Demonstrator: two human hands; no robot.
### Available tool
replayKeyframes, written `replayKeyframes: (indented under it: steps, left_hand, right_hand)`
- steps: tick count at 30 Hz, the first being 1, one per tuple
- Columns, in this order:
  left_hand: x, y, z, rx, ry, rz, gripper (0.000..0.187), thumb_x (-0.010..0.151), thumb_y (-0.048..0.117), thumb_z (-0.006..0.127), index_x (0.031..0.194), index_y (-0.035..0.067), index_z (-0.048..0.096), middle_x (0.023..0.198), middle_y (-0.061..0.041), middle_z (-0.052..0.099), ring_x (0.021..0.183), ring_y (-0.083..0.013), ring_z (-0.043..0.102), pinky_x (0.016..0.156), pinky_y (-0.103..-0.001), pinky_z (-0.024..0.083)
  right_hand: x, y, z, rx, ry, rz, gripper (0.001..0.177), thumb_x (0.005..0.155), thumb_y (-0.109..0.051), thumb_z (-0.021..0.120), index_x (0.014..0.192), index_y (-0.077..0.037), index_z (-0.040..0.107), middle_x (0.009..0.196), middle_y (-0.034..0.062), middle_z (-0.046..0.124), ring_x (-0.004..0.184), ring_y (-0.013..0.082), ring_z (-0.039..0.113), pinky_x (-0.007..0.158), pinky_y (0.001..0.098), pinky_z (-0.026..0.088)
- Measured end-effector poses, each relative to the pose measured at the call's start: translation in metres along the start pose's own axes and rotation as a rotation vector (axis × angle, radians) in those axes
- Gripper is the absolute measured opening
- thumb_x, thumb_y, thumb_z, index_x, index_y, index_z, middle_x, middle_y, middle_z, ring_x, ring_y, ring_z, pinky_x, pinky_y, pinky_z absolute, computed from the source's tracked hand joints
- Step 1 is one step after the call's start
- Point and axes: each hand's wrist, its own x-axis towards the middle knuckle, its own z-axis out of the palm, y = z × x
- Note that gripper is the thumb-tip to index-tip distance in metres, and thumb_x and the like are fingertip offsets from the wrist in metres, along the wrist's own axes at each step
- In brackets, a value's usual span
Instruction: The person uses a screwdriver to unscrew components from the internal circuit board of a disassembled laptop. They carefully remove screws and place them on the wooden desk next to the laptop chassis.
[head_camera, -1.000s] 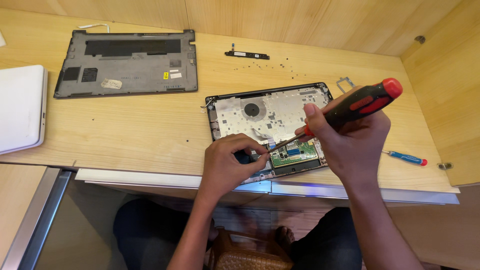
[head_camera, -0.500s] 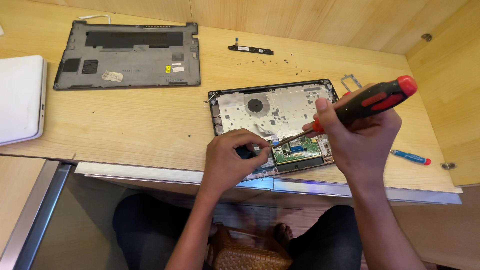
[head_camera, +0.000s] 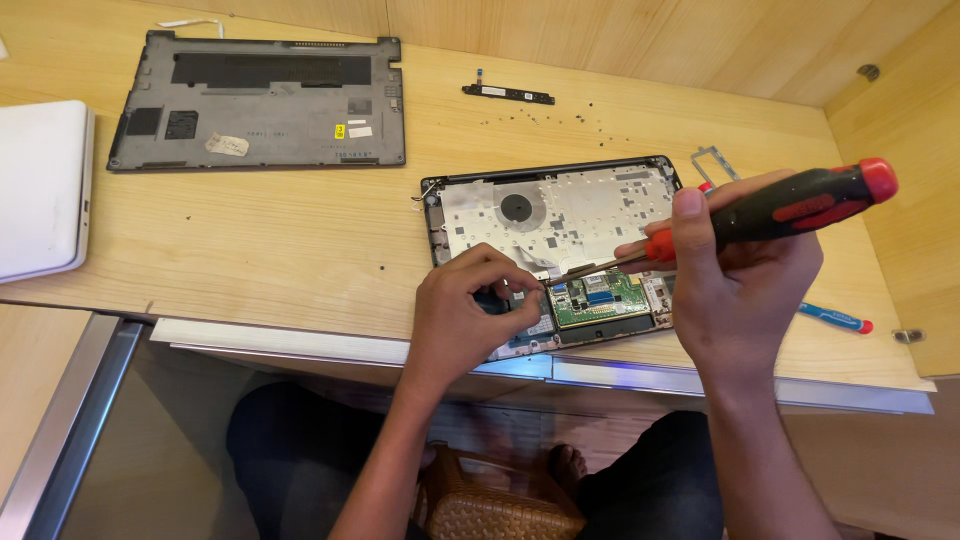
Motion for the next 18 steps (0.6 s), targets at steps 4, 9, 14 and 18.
replayKeyframes:
  steps: [4, 9, 14, 18]
  left_hand:
    - [-0.0001, 0.0027, -0.0011, -0.051, 0.000, -0.027, 0.008, 0.073, 0.011, 0.074, 0.074, 0.018, 0.074, 0.074, 0.008, 0.059, 0.061, -0.0041, 0.053, 0.060, -0.021, 0.045]
    - [-0.0004, -0.0002, 0.0013, -0.035, 0.013, -0.024, 0.008, 0.072, 0.012, 0.075, 0.074, 0.020, 0.075, 0.071, 0.008, 0.057, 0.061, -0.0038, 0.052, 0.059, -0.021, 0.044]
    - [-0.0004, -0.0008, 0.0017, -0.010, 0.008, -0.009, 0.007, 0.072, 0.013, 0.074, 0.073, 0.020, 0.074, 0.071, 0.009, 0.059, 0.061, -0.0042, 0.053, 0.058, -0.022, 0.045]
    - [-0.0005, -0.0008, 0.0020, 0.027, -0.005, -0.007, 0.008, 0.071, 0.014, 0.073, 0.072, 0.022, 0.074, 0.072, 0.010, 0.058, 0.061, -0.0037, 0.054, 0.059, -0.022, 0.045]
  right_hand:
    - [0.0005, 0.0042, 0.0002, -0.034, 0.001, -0.042, 0.017, 0.104, -0.013, 0.062, 0.097, -0.002, 0.051, 0.073, 0.0168, 0.065, 0.063, 0.0250, 0.073, 0.057, 0.0356, 0.068]
    - [0.0004, 0.0060, 0.0027, 0.018, -0.008, -0.002, 0.020, 0.102, -0.014, 0.064, 0.093, -0.004, 0.049, 0.071, 0.0148, 0.063, 0.060, 0.0262, 0.073, 0.055, 0.0339, 0.066]
    - [-0.0002, 0.0073, 0.0027, 0.015, -0.033, -0.004, 0.018, 0.102, -0.012, 0.063, 0.095, -0.002, 0.050, 0.071, 0.0154, 0.063, 0.061, 0.0274, 0.074, 0.055, 0.0346, 0.067]
    - [0.0000, 0.0095, 0.0013, -0.002, -0.058, -0.014, 0.018, 0.102, -0.012, 0.064, 0.096, 0.000, 0.052, 0.072, 0.0149, 0.062, 0.063, 0.0272, 0.074, 0.057, 0.0349, 0.068]
